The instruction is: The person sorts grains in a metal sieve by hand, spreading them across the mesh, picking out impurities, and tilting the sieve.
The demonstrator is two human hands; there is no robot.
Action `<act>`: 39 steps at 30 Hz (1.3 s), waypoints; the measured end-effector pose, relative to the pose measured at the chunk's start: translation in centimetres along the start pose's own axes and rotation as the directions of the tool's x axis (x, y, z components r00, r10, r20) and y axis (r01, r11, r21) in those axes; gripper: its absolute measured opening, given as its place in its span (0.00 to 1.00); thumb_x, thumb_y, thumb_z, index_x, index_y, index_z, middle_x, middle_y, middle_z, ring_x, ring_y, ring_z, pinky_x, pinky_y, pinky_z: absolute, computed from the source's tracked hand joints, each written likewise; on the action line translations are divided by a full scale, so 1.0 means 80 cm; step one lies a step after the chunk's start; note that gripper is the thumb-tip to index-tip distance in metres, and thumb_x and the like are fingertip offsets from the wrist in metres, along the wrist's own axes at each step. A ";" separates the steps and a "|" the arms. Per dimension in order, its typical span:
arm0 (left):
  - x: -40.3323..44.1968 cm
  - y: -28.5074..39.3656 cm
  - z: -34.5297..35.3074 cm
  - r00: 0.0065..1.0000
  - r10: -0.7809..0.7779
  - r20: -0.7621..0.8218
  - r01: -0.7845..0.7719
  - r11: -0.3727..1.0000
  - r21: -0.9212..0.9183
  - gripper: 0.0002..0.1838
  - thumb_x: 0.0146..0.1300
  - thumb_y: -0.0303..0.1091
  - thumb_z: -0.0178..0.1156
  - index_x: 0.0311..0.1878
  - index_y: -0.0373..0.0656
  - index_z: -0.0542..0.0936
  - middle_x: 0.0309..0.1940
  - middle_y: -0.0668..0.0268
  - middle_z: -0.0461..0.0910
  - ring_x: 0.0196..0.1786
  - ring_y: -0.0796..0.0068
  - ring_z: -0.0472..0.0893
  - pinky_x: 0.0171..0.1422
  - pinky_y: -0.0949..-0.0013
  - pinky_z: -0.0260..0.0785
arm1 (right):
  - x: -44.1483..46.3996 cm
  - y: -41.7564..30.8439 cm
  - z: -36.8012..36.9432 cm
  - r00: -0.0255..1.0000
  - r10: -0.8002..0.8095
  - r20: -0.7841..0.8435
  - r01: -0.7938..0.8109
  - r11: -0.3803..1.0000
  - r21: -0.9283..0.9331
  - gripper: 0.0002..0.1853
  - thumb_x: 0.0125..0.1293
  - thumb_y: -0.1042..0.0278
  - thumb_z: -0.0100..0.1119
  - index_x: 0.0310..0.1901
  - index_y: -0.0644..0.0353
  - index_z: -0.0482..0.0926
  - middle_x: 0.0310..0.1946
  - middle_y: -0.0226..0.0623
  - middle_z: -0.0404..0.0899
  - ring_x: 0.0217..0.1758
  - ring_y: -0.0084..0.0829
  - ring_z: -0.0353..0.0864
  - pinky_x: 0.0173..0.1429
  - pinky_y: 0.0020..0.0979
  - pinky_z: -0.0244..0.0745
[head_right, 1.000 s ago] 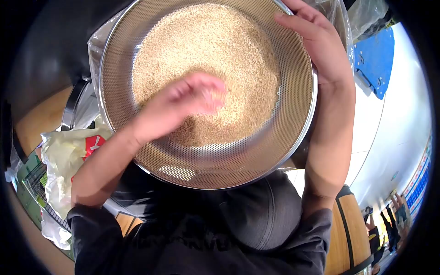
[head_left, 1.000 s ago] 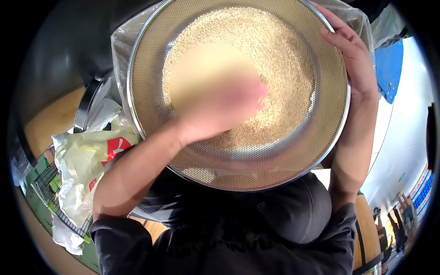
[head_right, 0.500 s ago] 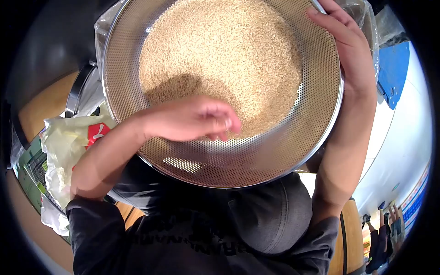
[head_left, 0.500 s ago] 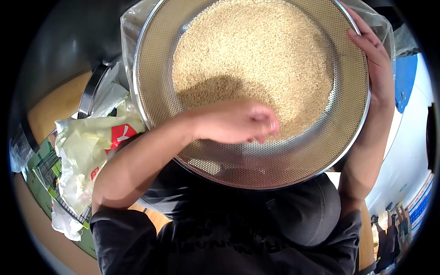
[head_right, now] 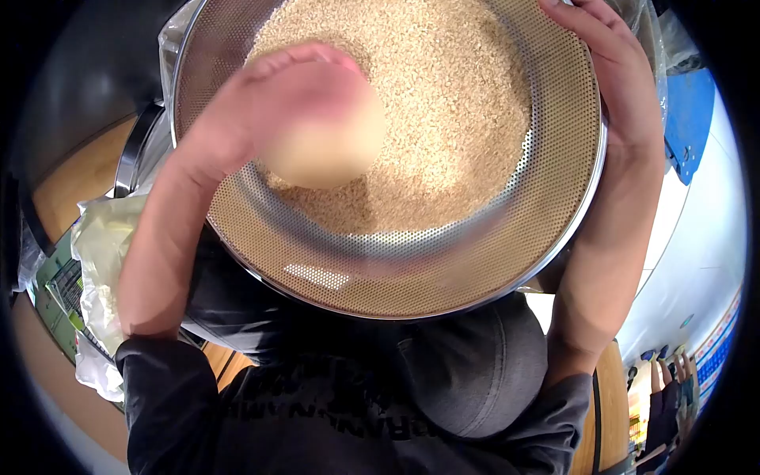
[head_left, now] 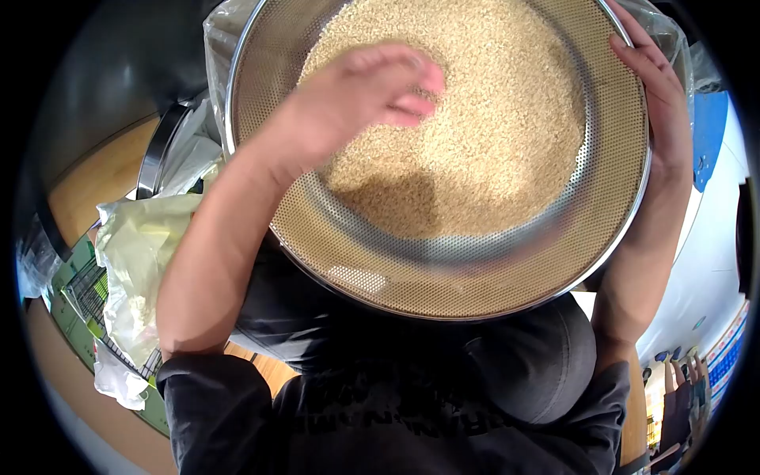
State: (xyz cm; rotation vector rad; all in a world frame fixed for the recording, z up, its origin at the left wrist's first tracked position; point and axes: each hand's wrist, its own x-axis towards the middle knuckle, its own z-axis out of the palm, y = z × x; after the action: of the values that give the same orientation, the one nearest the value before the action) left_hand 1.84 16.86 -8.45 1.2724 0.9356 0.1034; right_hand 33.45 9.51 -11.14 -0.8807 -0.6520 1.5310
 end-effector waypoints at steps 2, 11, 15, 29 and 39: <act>-0.022 0.008 0.016 0.989 -0.103 0.109 0.077 0.973 0.216 0.19 0.82 0.45 0.49 0.54 0.42 0.84 0.51 0.63 0.86 0.52 0.68 0.87 0.63 0.63 0.79 | 0.000 -0.003 0.004 1.000 0.004 -0.003 -0.004 1.000 -0.001 0.33 0.70 0.78 0.58 0.77 0.74 0.65 0.70 0.53 0.77 0.69 0.41 0.82 0.75 0.37 0.74; -0.012 0.003 0.007 0.724 -0.552 0.413 0.143 0.706 0.693 0.21 0.84 0.45 0.47 0.55 0.40 0.84 0.44 0.61 0.87 0.47 0.70 0.86 0.57 0.66 0.79 | -0.001 -0.005 0.013 1.000 0.015 -0.014 -0.016 1.000 -0.012 0.33 0.70 0.78 0.58 0.77 0.73 0.65 0.70 0.53 0.77 0.68 0.40 0.82 0.75 0.37 0.75; -0.010 0.002 -0.037 0.994 -0.092 0.062 0.043 0.833 0.552 0.19 0.84 0.47 0.49 0.50 0.41 0.81 0.41 0.68 0.82 0.44 0.75 0.81 0.53 0.70 0.77 | 0.000 -0.007 0.014 0.999 0.028 -0.028 -0.028 1.000 -0.005 0.33 0.70 0.78 0.57 0.77 0.73 0.65 0.70 0.53 0.77 0.68 0.40 0.83 0.75 0.37 0.76; -0.038 -0.002 0.051 0.834 -0.417 0.361 0.064 0.723 0.688 0.08 0.79 0.34 0.56 0.45 0.40 0.78 0.36 0.59 0.84 0.39 0.64 0.84 0.48 0.56 0.76 | -0.003 -0.002 0.022 1.000 -0.018 -0.008 0.017 0.999 -0.045 0.32 0.71 0.79 0.57 0.76 0.73 0.65 0.69 0.54 0.78 0.66 0.41 0.84 0.73 0.37 0.78; -0.052 -0.011 0.048 0.905 -0.118 0.410 -0.197 0.738 0.646 0.11 0.79 0.37 0.58 0.53 0.40 0.79 0.43 0.54 0.85 0.48 0.50 0.85 0.53 0.52 0.76 | -0.009 -0.001 0.020 1.000 -0.020 -0.014 0.020 0.999 -0.043 0.32 0.71 0.79 0.56 0.76 0.74 0.65 0.68 0.54 0.78 0.67 0.41 0.84 0.74 0.38 0.78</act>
State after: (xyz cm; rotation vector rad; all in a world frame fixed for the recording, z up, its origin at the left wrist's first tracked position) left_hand 1.25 11.30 -6.99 1.8975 0.5580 -0.5245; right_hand 32.22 8.95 -10.08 -0.9141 -0.6832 1.4965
